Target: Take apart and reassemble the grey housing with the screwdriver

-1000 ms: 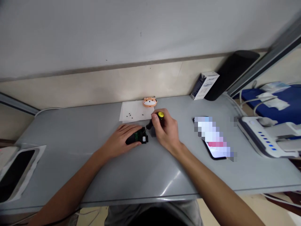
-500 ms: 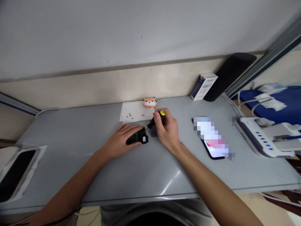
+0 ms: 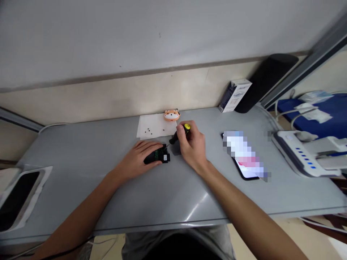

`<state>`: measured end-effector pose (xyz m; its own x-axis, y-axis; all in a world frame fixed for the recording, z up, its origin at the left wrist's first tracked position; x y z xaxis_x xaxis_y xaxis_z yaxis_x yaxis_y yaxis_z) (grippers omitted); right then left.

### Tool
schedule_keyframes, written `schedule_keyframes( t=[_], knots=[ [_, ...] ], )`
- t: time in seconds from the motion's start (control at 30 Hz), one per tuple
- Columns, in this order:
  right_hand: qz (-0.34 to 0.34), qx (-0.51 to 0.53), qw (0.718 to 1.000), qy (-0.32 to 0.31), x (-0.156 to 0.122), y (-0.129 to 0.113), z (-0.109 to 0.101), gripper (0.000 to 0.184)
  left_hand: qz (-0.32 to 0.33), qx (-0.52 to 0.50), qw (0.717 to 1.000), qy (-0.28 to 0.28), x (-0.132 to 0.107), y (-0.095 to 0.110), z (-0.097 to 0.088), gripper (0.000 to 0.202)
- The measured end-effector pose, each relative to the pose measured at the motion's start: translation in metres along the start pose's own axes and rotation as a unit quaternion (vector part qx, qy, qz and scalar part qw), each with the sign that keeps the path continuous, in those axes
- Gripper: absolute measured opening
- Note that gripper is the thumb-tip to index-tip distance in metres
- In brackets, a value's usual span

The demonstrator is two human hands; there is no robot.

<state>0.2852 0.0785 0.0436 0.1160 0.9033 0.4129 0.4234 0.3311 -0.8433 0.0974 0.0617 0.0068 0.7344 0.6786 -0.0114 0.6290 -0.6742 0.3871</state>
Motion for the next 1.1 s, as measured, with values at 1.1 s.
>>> schedule_keyframes(
  t=[1.1],
  knots=[
    [0.035,0.097,0.993,0.047,0.003,0.003,-0.01,0.054,0.031,-0.029,0.991,0.13,-0.009,0.006,-0.023,0.017]
  ],
)
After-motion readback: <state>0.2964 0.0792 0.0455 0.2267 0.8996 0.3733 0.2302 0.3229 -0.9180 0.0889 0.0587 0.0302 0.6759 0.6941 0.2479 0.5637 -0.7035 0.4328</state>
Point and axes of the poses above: each hand's wrist, its own x-axis towards the middle knuckle, its own z-axis out of the palm, y = z × x, the point moved 10 cm from there along x, towards the middle knuckle, and after that the axes turned 10 degrees about -y, right-handed, at the moved point
